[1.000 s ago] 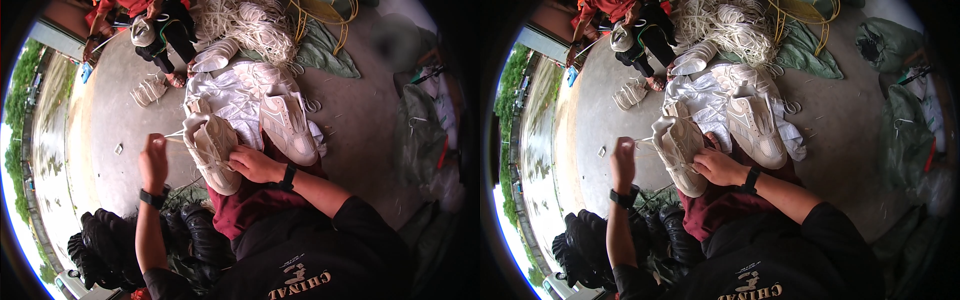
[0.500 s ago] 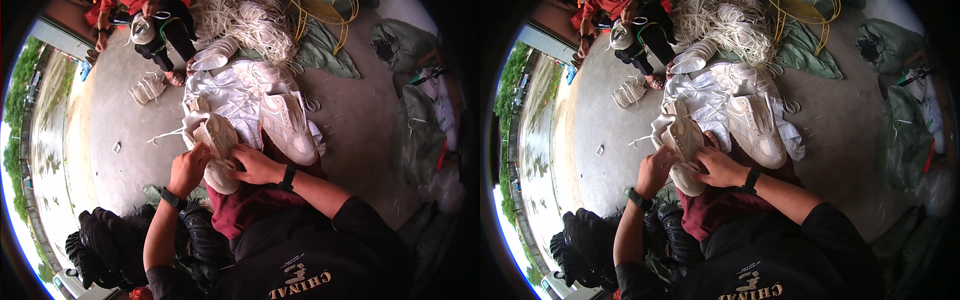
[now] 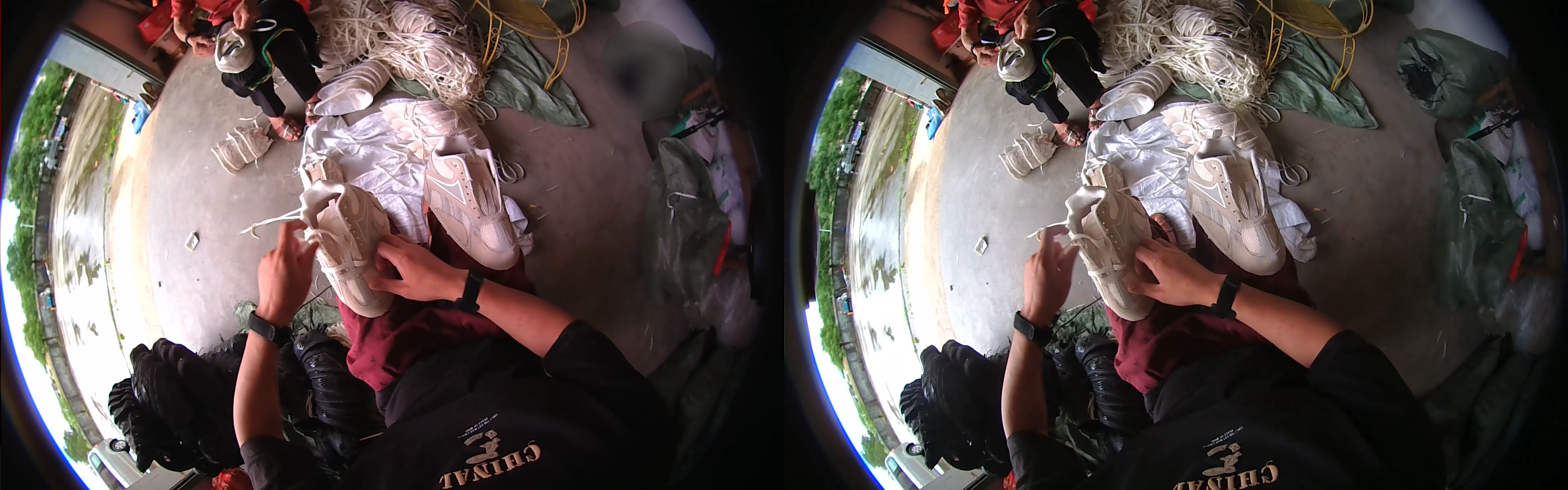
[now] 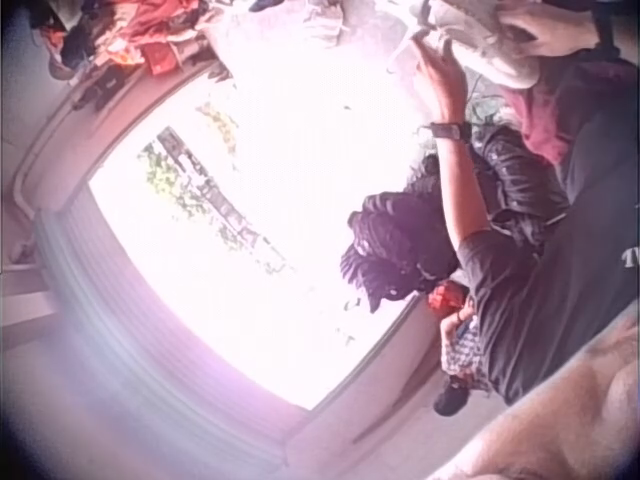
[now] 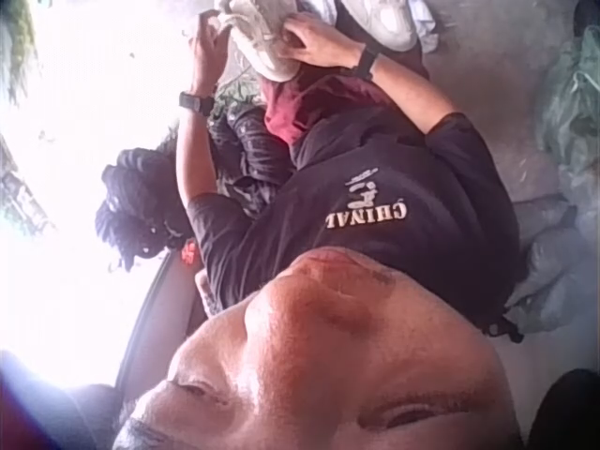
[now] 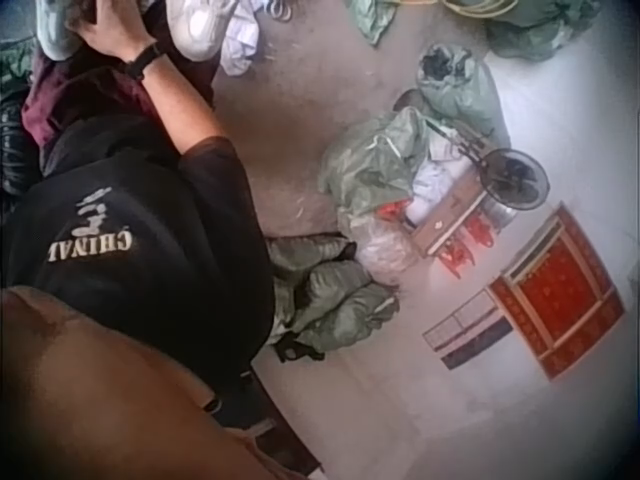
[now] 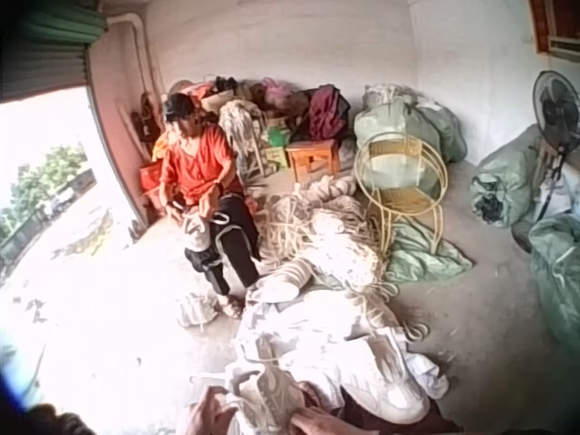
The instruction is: Thread white laces through the eyelets of cream-colored shoe uppers.
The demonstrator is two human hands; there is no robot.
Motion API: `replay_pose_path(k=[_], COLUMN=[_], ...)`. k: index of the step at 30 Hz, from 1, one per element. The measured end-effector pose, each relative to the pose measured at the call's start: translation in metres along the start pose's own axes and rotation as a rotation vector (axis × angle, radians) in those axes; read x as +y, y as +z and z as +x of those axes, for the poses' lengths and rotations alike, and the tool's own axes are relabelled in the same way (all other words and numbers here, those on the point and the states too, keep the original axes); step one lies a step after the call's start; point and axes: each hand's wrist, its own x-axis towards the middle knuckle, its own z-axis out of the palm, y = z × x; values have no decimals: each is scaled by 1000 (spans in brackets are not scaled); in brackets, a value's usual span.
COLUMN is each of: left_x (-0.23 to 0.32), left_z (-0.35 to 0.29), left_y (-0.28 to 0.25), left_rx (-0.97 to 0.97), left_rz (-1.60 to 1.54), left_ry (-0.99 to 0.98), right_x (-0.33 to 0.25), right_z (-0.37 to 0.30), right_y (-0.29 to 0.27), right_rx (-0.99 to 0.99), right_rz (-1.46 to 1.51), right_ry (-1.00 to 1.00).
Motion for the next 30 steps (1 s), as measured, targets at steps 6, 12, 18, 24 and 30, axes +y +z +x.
replay_pose_path(k=[6, 12, 18, 24, 30], left_x=[8, 4, 6, 8, 9], left_z=[-7, -2, 3, 5, 4], left_y=[12, 17, 13, 10, 5], left_rx=[-150, -56, -67, -56, -172], left_rz=[-23, -116, -26, 16, -65], left_ry=[102, 247, 328, 390, 341], right_x=[-11, -21, -6, -3, -4], right_z=[1, 16, 27, 30, 28], right_y=[3, 14, 41, 53, 59], right_rx=[42, 331, 337, 362, 386], right_rz=[-38, -129, -181, -170, -193], right_ry=[36, -39, -13, 7, -4])
